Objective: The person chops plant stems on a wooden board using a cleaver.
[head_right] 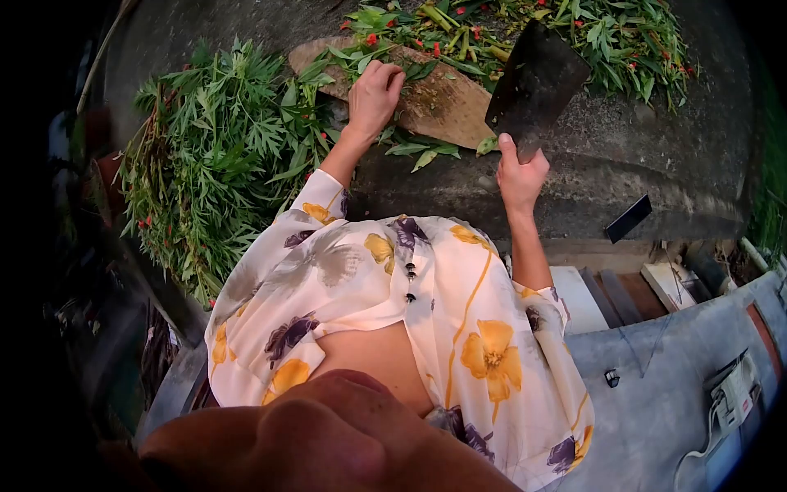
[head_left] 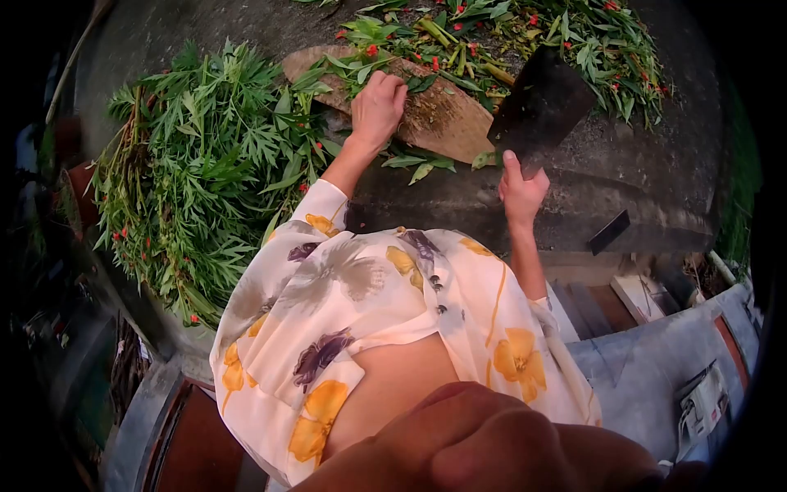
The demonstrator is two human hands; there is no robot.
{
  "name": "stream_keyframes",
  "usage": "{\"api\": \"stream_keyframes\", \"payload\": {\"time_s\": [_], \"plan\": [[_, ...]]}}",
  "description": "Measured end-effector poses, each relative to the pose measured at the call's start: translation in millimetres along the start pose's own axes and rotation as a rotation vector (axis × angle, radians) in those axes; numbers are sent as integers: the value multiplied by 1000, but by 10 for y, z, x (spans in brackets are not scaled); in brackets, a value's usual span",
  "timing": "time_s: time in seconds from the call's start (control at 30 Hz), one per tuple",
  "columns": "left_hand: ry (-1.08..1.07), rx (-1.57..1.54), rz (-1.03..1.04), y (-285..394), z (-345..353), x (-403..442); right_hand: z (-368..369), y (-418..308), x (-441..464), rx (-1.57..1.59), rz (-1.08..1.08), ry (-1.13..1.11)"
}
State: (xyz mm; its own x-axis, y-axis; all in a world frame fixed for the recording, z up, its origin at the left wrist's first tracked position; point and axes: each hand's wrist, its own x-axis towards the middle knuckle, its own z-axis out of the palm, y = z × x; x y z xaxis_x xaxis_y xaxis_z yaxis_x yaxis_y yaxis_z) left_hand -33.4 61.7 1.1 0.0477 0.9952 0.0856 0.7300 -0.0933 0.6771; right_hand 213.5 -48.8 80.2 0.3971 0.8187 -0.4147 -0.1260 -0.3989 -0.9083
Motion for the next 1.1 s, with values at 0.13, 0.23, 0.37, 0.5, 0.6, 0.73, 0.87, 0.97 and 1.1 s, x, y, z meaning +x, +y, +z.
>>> {"api": "stream_keyframes", "payload": {"time_s": [0.13, 0.23, 0.37, 0.5, 0.6, 0.73, 0.87, 0.97, 1.1], "plan": [[-41, 143, -72, -270, -106, -67, 116, 62, -54, -71, 57, -80], [-72, 91, -37, -384, -77, 6, 126, 194, -9, -228, -35, -78], [-24, -224, -27, -204, -353, 57, 90, 156, -69, -228, 93, -100], [-71, -698, -223, -70, -373, -75, 100, 140, -103, -217, 162, -130], [-43, -805, -125, 57, 1, -191, 137, 194, -62, -367, -44, -121], [-29, -618, 52, 125, 418, -326, 226, 32, -100, -521, -148, -116], [-9, -535, 186, 131, 543, -401, 288, 45, -38, -557, -215, -155], [-18, -549, 159, 165, 485, -407, 357, -22, -35, -589, -248, -185], [17, -541, 188, 138, 505, -407, 388, -101, -38, -659, -256, -212]]}}
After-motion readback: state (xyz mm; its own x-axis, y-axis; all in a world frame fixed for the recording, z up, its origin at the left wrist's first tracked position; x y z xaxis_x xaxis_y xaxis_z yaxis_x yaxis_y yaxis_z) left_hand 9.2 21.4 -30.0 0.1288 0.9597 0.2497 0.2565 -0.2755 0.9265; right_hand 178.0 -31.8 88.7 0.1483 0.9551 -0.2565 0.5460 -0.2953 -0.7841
